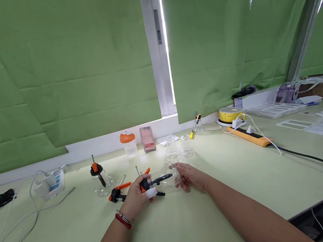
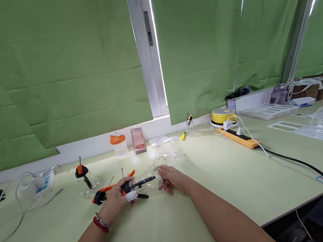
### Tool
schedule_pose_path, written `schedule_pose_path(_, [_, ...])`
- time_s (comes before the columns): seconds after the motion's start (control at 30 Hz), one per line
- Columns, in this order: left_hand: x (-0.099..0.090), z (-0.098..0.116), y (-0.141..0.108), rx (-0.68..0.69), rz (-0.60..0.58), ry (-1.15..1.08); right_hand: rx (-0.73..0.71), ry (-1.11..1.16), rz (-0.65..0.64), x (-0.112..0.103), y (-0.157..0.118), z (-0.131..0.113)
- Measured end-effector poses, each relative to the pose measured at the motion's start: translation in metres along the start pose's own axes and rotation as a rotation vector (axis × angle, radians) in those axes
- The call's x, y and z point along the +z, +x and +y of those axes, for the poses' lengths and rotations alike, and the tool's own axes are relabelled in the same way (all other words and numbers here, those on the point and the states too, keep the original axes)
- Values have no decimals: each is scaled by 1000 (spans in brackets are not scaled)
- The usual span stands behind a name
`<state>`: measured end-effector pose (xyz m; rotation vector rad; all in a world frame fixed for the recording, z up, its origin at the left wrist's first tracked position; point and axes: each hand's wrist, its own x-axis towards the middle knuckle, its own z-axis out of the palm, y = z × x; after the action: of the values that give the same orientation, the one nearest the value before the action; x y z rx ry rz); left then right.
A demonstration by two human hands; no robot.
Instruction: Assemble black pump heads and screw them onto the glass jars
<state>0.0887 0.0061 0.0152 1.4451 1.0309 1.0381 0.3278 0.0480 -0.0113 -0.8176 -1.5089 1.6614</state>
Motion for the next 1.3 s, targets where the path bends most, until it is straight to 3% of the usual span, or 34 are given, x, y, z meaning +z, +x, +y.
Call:
schedule_pose_path(0.27, [-2,-1,-1,25,-28,9,52,-49,53,-6,5,9])
schedule_pose_path(0.5, [2,4,-3,24,-7,8,-103,66,-4,-11,-6,-9])
schedule_pose_path(0.63, [3,3,-2,19,-13,0,-117,31,-44,-11,-8,-10])
schedule_pose_path(0.9, [3,-1,0,13,-29,0,-82,47,33,-7,-2,-6])
schedule_pose_path(1.1, [6,3,-2,-11,-50,-1,96,-20,87,-7,6,7])
schedule_pose_path(1.3, [3,3,-2,5,-31,7,36,-2,55,-9,2,4])
